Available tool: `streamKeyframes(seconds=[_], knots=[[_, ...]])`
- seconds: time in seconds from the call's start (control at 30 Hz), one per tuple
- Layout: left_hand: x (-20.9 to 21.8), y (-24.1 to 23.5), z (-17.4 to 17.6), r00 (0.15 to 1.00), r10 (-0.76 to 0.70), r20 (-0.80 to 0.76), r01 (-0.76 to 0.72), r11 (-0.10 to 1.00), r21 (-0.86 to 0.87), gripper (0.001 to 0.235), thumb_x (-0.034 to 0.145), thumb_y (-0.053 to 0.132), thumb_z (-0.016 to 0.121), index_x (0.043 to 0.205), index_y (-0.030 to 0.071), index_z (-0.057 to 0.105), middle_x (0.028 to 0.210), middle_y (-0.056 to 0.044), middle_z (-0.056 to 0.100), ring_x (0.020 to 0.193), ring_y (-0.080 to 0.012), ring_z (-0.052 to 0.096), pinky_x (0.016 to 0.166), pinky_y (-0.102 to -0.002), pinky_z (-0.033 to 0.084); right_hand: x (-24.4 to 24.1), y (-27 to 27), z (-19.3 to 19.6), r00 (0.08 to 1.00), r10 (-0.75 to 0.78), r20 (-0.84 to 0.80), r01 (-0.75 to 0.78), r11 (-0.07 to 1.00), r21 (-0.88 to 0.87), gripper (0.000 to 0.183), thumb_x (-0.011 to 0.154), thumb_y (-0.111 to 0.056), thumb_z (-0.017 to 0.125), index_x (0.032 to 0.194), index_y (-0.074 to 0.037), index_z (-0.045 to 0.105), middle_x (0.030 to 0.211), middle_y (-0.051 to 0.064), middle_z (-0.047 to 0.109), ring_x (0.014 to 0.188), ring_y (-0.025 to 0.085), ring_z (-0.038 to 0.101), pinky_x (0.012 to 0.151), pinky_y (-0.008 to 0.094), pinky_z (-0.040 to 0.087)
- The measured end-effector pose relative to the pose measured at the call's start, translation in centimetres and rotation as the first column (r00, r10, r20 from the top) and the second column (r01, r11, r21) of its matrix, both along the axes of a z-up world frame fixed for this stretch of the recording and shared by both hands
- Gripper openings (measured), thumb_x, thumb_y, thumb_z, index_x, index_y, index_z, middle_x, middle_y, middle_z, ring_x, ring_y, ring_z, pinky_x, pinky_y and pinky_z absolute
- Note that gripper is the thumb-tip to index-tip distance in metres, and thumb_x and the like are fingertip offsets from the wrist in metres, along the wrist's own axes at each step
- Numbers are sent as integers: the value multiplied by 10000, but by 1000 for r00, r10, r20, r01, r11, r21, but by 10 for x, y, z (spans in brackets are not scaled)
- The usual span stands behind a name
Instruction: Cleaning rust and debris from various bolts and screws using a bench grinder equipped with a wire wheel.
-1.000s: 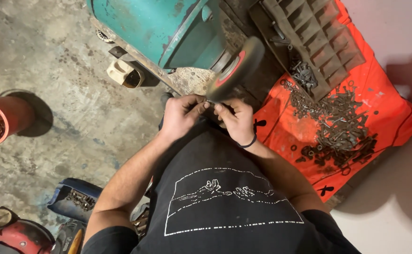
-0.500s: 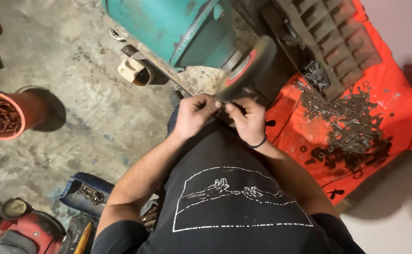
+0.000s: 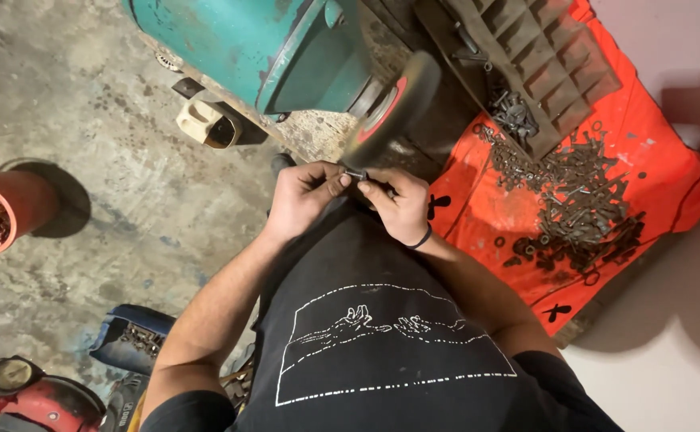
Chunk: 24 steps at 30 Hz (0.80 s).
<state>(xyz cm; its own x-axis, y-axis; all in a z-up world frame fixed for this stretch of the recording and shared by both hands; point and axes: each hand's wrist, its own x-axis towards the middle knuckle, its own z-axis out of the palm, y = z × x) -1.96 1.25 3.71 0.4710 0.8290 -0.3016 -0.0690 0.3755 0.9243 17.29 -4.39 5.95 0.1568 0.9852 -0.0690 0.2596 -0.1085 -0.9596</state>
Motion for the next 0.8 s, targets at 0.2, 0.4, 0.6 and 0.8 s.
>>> streamKeyframes(seconds=[0.2, 0.4, 0.6, 0.8], knots=[[-1, 0, 0, 1000, 26, -2, -26, 999, 34, 173, 982, 120, 724, 1042, -42, 736, 886, -25, 756, 818, -48, 639, 744, -234, 544, 12, -4, -33, 969, 58, -239, -115, 966, -231, 222, 1007, -213, 717, 1067, 0, 731, 759, 5, 695, 624, 48, 586, 554, 208, 466], [-1, 5, 12, 996, 59, -66, -54, 995, 86, 143, 974, 100, 730, 1009, -38, 744, 849, -34, 763, 789, -47, 651, 724, -233, 551, 4, 1, -33, 994, 49, -94, -61, 989, -136, 195, 1005, -179, 734, 1023, 16, 739, 737, 16, 701, 636, 68, 638, 562, 224, 505], [7, 2, 5, 995, 71, -77, -65, 995, 77, 141, 972, 103, 739, 954, -37, 739, 793, -19, 735, 745, -44, 610, 681, -232, 528, 2, 0, -24, 993, -26, -115, 4, 983, -184, 192, 994, -164, 717, 1021, 26, 727, 795, 23, 709, 637, 61, 617, 533, 217, 496], [18, -2, 1, 995, 94, -28, -95, 995, -31, 168, 972, 113, 738, 891, -33, 716, 734, 1, 692, 681, -40, 584, 614, -227, 496, 9, -5, -22, 993, -61, -105, 34, 971, -238, 183, 987, -157, 719, 1027, 22, 717, 792, 24, 715, 639, 57, 620, 533, 215, 507]])
